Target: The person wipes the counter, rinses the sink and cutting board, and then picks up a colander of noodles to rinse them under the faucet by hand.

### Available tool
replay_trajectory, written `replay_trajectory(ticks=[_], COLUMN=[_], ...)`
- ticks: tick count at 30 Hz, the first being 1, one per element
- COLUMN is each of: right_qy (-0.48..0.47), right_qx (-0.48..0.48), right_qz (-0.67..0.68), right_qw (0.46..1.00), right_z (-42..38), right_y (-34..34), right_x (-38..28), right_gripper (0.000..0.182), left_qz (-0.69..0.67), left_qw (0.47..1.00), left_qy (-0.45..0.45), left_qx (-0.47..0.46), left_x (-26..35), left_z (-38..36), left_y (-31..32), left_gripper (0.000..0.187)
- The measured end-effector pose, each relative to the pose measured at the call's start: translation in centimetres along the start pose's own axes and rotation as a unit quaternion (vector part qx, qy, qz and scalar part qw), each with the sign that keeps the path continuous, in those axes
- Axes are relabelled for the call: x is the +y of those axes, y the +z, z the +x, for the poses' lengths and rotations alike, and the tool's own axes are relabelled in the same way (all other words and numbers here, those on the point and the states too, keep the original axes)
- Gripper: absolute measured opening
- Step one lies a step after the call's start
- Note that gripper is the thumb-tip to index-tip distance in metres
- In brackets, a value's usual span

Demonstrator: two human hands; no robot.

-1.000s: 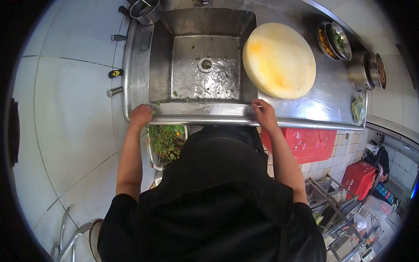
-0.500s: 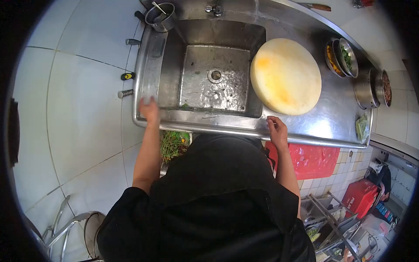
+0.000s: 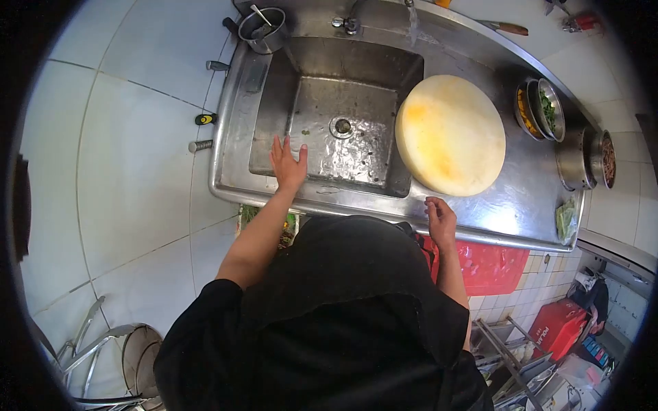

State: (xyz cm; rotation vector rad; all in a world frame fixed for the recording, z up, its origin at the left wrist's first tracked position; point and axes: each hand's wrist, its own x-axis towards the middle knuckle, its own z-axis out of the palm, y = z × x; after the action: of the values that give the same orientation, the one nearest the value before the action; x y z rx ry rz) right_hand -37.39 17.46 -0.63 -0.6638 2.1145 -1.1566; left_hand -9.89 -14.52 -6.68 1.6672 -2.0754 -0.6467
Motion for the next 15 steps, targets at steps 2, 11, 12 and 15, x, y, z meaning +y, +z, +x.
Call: replay_trajectory(ticks=[2, 11, 12, 15], right_qy=[-0.001, -0.012, 0.001, 0.014], right_qx=[-0.002, 0.055, 0.051, 0.050], right_qz=[-0.011, -0.050, -0.045, -0.031], right_qw=[1.000, 0.997, 0.998, 0.998], right_z=[-0.5, -3.4, -3.6, -3.5], right_y=[-0.6, -2.8, -2.6, -2.6], right_x=[-0.1, 2.7, 2.2, 1.3], right_gripper=[0.021, 0.020, 0.020, 0.021], left_qz=[0.015, 0.124, 0.122, 0.038], left_qw=[0.999, 0.899, 0.899, 0.974], left_qy=[0.001, -0.357, -0.357, -0.151], left_qx=[0.050, 0.220, 0.221, 0.166], left_x=[0.2, -6.4, -5.7, -2.3], left_z=[0.0, 3.9, 3.6, 1.9], left_y=[-1.0, -1.6, -0.8, 1.0], left_gripper=[0.069, 0.075, 0.075, 0.074])
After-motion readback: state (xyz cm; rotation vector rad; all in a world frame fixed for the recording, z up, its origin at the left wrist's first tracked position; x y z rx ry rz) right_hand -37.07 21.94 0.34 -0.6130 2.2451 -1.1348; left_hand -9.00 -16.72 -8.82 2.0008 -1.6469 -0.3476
